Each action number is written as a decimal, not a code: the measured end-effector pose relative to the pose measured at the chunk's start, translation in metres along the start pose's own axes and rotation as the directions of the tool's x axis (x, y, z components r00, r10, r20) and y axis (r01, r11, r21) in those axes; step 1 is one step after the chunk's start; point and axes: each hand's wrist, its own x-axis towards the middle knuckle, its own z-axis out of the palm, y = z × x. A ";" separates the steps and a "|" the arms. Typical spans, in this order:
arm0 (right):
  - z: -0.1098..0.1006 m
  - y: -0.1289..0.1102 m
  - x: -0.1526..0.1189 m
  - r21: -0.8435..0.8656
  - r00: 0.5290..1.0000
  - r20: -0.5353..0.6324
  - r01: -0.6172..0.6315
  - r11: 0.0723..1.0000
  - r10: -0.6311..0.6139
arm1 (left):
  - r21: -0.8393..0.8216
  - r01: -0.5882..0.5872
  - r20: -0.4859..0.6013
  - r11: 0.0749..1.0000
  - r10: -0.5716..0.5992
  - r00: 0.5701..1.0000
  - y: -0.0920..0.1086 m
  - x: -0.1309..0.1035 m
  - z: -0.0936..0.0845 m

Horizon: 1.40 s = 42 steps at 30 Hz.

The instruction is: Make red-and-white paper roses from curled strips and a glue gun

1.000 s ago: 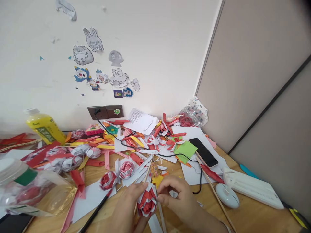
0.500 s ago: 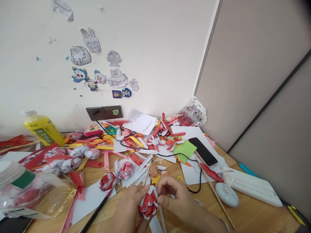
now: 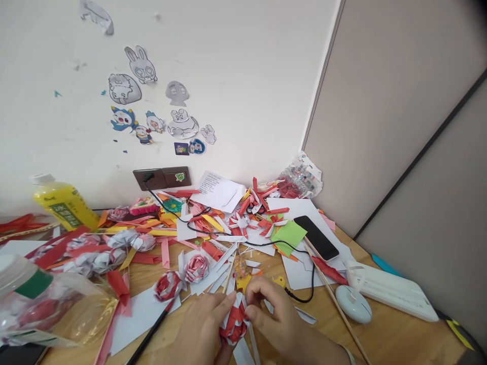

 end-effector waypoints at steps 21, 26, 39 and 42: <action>-0.004 0.005 0.002 -0.570 0.921 0.101 0.363 0.738 -0.375 | 0.168 -0.133 0.056 0.977 0.126 0.991 -0.007 -0.008 0.004; -0.004 0.002 0.003 -0.372 0.978 0.014 0.197 0.907 -0.207 | 0.035 -0.071 0.093 0.997 0.067 0.993 -0.004 -0.005 0.003; -0.002 0.003 0.005 -0.223 0.998 -0.061 -0.031 0.974 0.018 | 0.054 0.003 0.090 0.999 -0.008 0.996 -0.009 -0.012 0.009; -0.001 0.004 0.003 -0.284 0.997 -0.048 0.044 0.958 -0.060 | 0.092 -0.005 0.052 0.996 0.001 0.999 -0.011 -0.013 0.011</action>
